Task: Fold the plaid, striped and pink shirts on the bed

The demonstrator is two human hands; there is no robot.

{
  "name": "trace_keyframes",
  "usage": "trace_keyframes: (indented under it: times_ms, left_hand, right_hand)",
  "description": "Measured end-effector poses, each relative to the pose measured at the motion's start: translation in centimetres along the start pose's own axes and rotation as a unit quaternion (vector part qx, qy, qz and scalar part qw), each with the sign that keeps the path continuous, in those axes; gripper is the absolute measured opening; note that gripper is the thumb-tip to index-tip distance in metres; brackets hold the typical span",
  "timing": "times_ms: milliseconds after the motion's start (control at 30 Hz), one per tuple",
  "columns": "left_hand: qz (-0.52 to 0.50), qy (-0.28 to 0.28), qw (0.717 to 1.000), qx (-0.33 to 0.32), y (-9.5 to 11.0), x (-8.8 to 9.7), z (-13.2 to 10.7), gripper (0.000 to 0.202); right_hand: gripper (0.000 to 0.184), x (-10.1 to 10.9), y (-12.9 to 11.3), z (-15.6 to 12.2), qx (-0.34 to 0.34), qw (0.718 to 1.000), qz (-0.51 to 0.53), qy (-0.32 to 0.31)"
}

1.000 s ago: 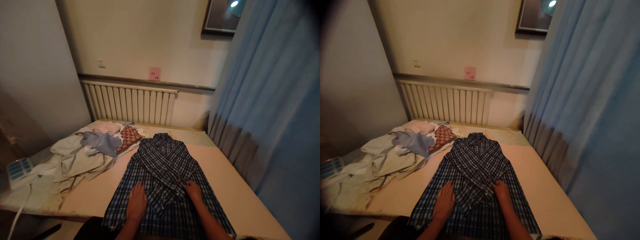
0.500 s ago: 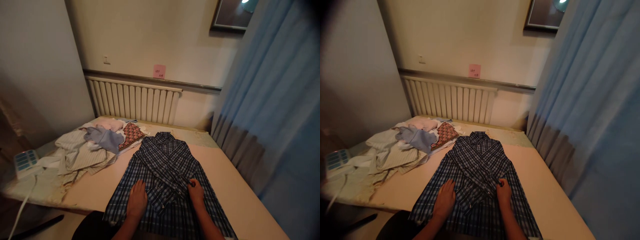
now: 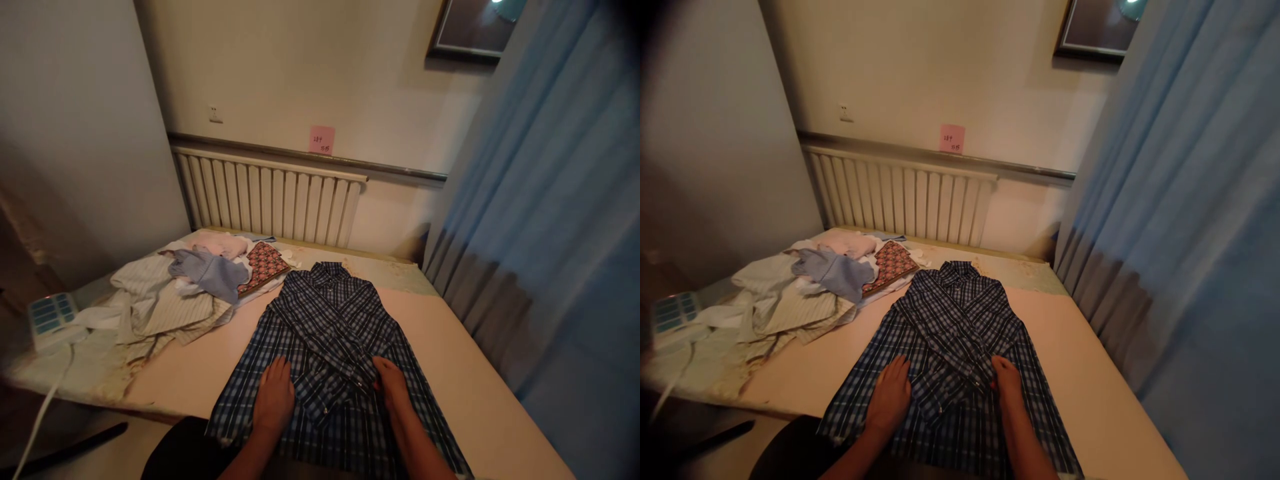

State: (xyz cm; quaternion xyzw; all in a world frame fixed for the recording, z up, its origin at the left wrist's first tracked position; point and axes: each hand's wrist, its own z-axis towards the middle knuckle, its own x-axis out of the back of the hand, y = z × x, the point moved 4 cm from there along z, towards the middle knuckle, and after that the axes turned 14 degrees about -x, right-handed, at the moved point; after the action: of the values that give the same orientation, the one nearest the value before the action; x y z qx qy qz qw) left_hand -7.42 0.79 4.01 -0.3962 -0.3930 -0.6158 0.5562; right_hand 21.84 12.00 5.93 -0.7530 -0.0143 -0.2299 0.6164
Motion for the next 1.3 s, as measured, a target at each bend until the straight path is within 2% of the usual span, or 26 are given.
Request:
trace_keyframes:
  times_ms: [67, 133, 233, 300, 367, 500, 733, 933, 1133, 1300]
  left_hand:
    - [-0.001, 0.003, 1.0, -0.001, 0.0, 0.1, 0.0, 0.044]
    - [-0.006, 0.006, 1.0, -0.004, 0.1, 0.2, 0.0, 0.044]
    - [-0.01, 0.007, 1.0, -0.003, 0.1, 0.3, 0.0, 0.043]
    - [-0.011, 0.006, 1.0, -0.002, 0.1, 0.4, 0.0, 0.043]
    - [-0.011, 0.005, 1.0, -0.003, 0.1, 0.4, 0.0, 0.044]
    - [-0.012, 0.006, 1.0, -0.002, 0.1, 0.2, 0.0, 0.044]
    - [-0.015, 0.006, 1.0, 0.001, 0.1, 0.3, 0.0, 0.043]
    - [-0.026, 0.002, 1.0, 0.004, 0.1, 0.6, 0.0, 0.043]
    - [-0.028, 0.007, 1.0, 0.002, 0.0, 0.4, 0.0, 0.043]
    - [-0.024, 0.005, 1.0, 0.006, 0.1, 0.4, 0.0, 0.042]
  right_hand:
    - [0.021, -0.2, -0.8, -0.8, 0.04, 0.999, -0.015, -0.01]
    - [0.025, -0.7, -1.8, -2.3, 0.144, 0.987, -0.051, -0.039]
    - [0.038, -1.7, -2.6, -5.2, 0.319, 0.934, -0.134, -0.088]
    - [0.041, -2.1, -2.4, -6.2, 0.361, 0.912, -0.174, -0.089]
    - [0.04, -2.2, -1.9, -6.5, 0.371, 0.907, -0.188, -0.071]
    - [0.037, -2.5, -1.1, -5.8, 0.351, 0.918, -0.186, -0.028]
    - [0.042, -2.8, -1.4, -5.1, 0.25, 0.948, -0.195, 0.036]
    - [0.027, -2.3, -2.0, -4.4, 0.189, 0.956, -0.221, 0.033]
    - [0.024, -1.0, -2.3, -3.4, 0.169, 0.965, -0.182, 0.08]
    - [0.019, -0.8, -1.6, -2.4, 0.112, 0.973, -0.175, 0.101]
